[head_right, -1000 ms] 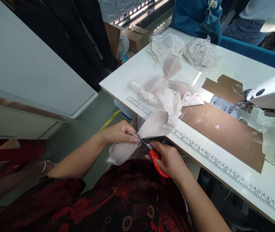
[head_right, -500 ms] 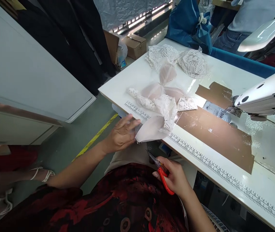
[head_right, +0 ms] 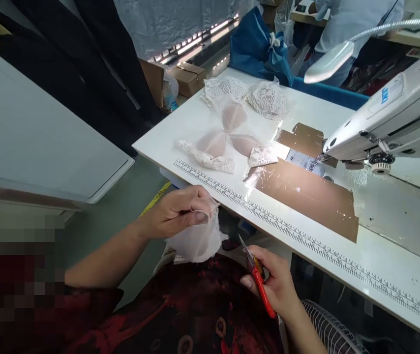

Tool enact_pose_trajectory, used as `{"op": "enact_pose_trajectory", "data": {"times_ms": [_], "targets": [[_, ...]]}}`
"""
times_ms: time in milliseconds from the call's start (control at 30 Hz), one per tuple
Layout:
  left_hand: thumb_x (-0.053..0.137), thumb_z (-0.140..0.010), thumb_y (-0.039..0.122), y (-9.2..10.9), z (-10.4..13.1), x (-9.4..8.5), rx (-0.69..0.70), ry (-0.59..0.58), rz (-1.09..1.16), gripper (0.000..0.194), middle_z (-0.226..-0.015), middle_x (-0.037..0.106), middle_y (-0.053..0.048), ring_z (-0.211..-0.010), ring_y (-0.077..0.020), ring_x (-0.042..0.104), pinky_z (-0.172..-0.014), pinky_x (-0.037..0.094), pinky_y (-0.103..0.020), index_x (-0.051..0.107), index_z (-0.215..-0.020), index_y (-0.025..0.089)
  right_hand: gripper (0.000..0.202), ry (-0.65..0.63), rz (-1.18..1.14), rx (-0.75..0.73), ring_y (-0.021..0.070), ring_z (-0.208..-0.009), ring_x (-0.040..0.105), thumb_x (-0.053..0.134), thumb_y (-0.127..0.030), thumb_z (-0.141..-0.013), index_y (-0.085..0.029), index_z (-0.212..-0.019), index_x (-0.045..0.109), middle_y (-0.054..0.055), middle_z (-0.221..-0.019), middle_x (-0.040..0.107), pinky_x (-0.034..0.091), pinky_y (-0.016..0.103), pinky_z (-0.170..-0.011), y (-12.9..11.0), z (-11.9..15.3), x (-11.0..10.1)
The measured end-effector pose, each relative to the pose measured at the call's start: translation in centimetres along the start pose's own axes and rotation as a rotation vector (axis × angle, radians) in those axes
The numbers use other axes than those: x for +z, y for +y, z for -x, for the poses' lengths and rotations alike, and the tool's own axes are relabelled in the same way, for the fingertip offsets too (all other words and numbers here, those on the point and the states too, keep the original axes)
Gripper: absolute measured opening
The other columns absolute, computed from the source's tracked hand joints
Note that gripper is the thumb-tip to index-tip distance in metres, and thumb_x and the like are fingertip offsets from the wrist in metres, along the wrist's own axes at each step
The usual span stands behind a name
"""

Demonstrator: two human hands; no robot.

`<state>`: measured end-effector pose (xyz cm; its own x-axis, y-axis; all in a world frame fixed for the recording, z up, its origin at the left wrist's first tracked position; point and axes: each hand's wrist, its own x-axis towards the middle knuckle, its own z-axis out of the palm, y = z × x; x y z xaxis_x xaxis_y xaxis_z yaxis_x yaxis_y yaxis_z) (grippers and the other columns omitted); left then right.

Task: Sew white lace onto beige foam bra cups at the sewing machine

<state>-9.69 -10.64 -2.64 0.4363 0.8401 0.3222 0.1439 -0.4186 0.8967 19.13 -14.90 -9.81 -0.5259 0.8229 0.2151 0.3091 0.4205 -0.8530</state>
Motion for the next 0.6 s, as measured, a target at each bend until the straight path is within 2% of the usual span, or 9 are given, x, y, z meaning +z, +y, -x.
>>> {"op": "enact_pose_trajectory", "data": {"times_ms": [100, 200, 300, 400, 600], "targets": [[0.054, -0.095, 0.029, -0.3, 1.5, 0.8, -0.111, -0.089, 0.110, 0.021, -0.094, 0.067, -0.010, -0.090, -0.0177, 0.064, -0.083, 0.051, -0.029, 0.071, -0.094, 0.016, 0.027, -0.144, -0.044, 0.073, 0.0138, -0.059, 0.055, 0.067, -0.039, -0.084, -0.023, -0.105, 0.064, -0.001, -0.071, 0.062, 0.045, 0.024, -0.057, -1.1, -0.9, 0.5], [0.056, -0.094, 0.025, -1.4, 3.2, 1.8, -0.203, -0.079, 0.160, 0.020, -0.095, 0.070, -0.010, -0.093, -0.0184, 0.065, -0.086, 0.051, -0.029, 0.072, -0.095, 0.014, 0.026, -0.263, -0.096, 0.171, 0.0145, -0.069, 0.057, 0.067, -0.037, -0.084, -0.022, -0.105, 0.063, 0.000, -0.082, 0.065, 0.046, 0.024, -0.065, -1.1, -1.7, 1.6], [0.056, -0.094, 0.022, -2.5, 4.4, 2.3, -0.265, -0.030, 0.190, 0.018, -0.096, 0.071, -0.010, -0.094, -0.0178, 0.066, -0.087, 0.052, -0.028, 0.072, -0.093, 0.013, 0.030, -0.232, -0.136, 0.278, 0.0140, -0.067, 0.055, 0.064, -0.040, -0.086, -0.021, -0.109, 0.063, -0.001, -0.078, 0.062, 0.046, 0.023, -0.064, -0.3, -1.7, 2.5], [0.056, -0.094, 0.021, -3.3, 5.1, 2.6, -0.314, 0.011, 0.204, 0.018, -0.097, 0.072, -0.010, -0.097, -0.0175, 0.066, -0.089, 0.052, -0.027, 0.072, -0.095, 0.012, 0.035, -0.179, -0.157, 0.349, 0.0133, -0.062, 0.051, 0.062, -0.044, -0.087, -0.021, -0.112, 0.061, -0.002, -0.070, 0.056, 0.044, 0.023, -0.059, 0.5, -1.1, 2.4], [0.057, -0.094, 0.024, -4.1, 5.3, 2.9, -0.304, 0.043, 0.200, 0.020, -0.100, 0.073, -0.011, -0.098, -0.0179, 0.067, -0.092, 0.052, -0.028, 0.073, -0.097, 0.012, 0.032, -0.317, -0.171, 0.334, 0.0151, -0.072, 0.056, 0.064, -0.039, -0.086, -0.021, -0.111, 0.062, 0.000, -0.083, 0.062, 0.047, 0.024, -0.068, 0.3, -0.3, 1.4]]}}
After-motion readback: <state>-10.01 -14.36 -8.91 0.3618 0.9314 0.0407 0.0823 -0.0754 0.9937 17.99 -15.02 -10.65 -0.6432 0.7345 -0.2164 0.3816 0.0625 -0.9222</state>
